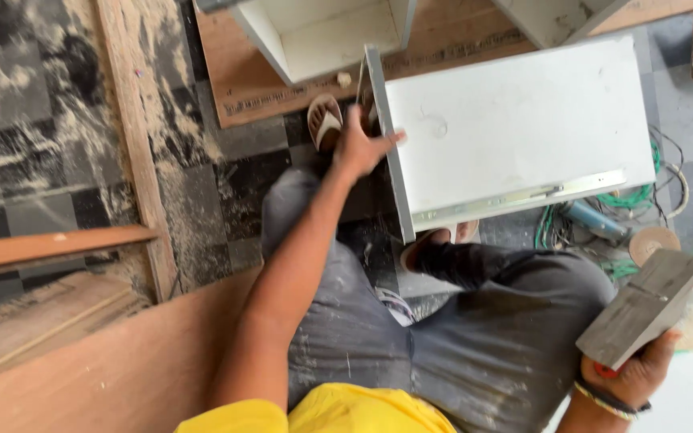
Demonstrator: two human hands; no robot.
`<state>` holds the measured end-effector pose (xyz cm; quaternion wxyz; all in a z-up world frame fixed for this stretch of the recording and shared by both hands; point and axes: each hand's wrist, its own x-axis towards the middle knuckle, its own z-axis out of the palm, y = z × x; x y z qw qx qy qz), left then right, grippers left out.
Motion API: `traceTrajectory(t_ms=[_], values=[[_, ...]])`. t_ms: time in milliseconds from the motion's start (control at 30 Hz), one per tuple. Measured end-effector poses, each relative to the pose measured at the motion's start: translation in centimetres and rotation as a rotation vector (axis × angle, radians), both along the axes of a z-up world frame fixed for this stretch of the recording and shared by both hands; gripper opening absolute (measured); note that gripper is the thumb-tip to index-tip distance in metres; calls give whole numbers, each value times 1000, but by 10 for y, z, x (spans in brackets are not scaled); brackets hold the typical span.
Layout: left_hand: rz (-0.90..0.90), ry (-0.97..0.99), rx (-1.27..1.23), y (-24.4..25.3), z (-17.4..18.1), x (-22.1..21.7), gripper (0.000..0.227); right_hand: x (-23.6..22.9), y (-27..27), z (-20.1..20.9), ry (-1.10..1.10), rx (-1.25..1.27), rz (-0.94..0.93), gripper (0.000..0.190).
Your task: The person is using a hand plane and a sanding block to smooth the edges and surfaces of a white drawer component and dark furniture panels.
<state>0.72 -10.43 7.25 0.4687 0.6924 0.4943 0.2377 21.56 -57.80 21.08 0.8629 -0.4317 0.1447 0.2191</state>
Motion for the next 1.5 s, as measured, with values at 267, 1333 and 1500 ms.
traceTrajectory(t_ms=[267,1333,1500], values=[[-34,-95,-182,-113,47,-36,84,-5,-9,-12,-62,485,387,53],[217,-456,67,108,-101,52,57,-159,273,18,-1364,-1209,995,25],[189,-522,-106,103,-124,77,66,-154,309,20,-1342,-1246,1028,23]])
